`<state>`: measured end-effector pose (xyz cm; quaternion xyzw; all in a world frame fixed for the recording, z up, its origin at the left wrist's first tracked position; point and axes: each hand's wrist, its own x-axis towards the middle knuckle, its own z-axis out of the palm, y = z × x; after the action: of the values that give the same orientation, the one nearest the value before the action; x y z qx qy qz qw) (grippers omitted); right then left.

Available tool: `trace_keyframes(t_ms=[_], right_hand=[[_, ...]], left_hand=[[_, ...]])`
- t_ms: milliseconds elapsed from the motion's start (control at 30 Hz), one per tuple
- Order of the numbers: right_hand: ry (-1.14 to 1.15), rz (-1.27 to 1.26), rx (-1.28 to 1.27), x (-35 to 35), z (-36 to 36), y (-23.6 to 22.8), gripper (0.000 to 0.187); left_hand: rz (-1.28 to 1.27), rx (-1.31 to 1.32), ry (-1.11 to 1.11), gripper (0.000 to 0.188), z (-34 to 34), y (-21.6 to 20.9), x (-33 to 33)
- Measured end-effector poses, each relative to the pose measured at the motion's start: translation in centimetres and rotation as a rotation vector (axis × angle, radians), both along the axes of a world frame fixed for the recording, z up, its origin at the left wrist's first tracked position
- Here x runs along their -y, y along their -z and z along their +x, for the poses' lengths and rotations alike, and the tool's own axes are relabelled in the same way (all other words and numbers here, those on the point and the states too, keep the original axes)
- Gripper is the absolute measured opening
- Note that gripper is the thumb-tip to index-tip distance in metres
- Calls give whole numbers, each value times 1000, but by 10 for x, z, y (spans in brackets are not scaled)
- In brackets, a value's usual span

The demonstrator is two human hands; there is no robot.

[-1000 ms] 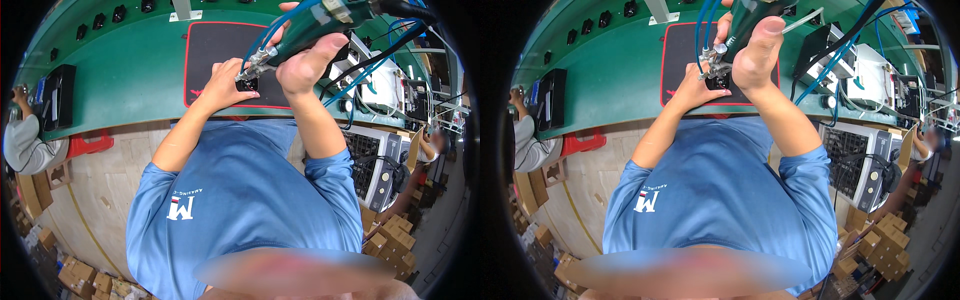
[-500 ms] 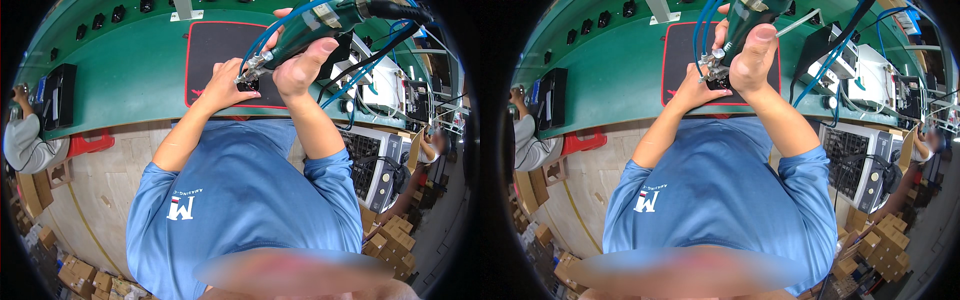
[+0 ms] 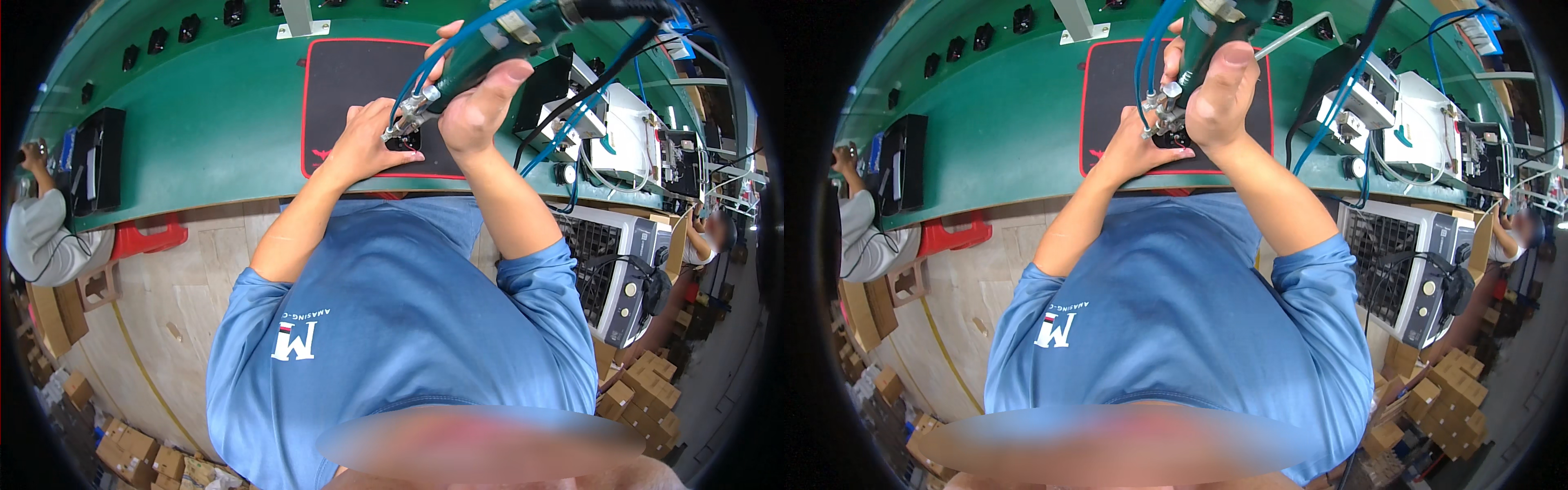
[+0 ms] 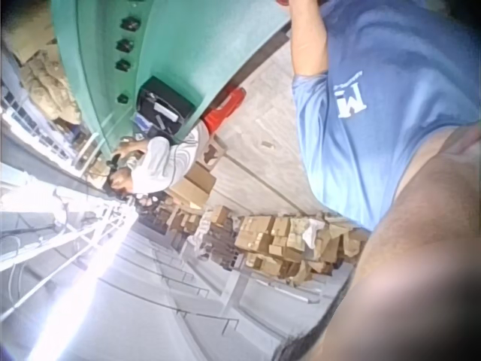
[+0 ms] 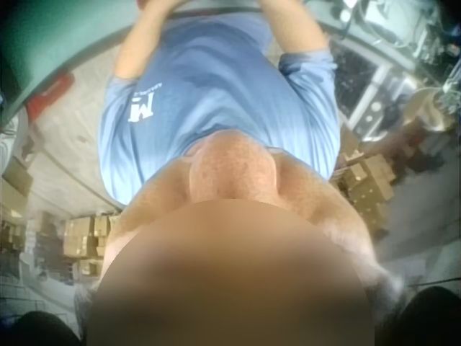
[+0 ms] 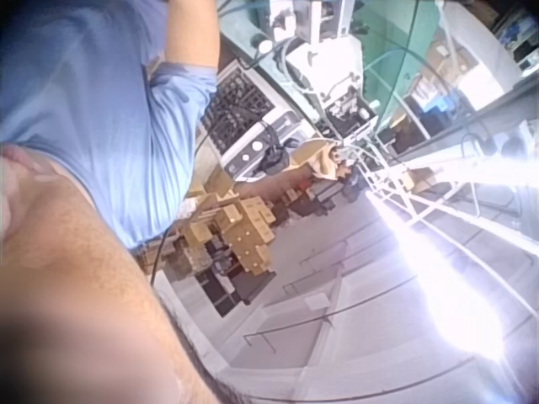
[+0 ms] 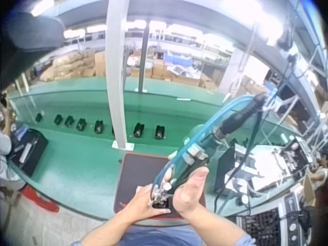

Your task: Assemble small electronic components using a specialized screw tool and testing equipment.

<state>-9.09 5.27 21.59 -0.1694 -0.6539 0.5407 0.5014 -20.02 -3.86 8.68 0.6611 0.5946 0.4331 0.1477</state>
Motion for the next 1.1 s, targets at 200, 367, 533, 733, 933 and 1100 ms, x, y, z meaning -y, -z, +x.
trace_keyframes(t_ms=[200,367,533,733,933,1100], right_hand=[[-119,-254,-328,-2,4,-70,92],[121,104,-159,-40,27,-81,83],[-35,109,-238,-55,38,-62,67],[135,-21,-77,-47,75,-16,91],[169,-37,-33,-35,100,-2,101],[109,-75,-188,-38,114,-1,88]], left_hand=[[-29,-55,-33,78,3,-8,7],[-159,-99,-50,85,-15,-25,0],[-33,-262,-82,81,-40,-44,-73],[-19,-402,-73,78,-52,-35,-226],[-277,-478,-131,85,-70,-13,-273],[-271,-608,-112,100,-44,-33,-267]])
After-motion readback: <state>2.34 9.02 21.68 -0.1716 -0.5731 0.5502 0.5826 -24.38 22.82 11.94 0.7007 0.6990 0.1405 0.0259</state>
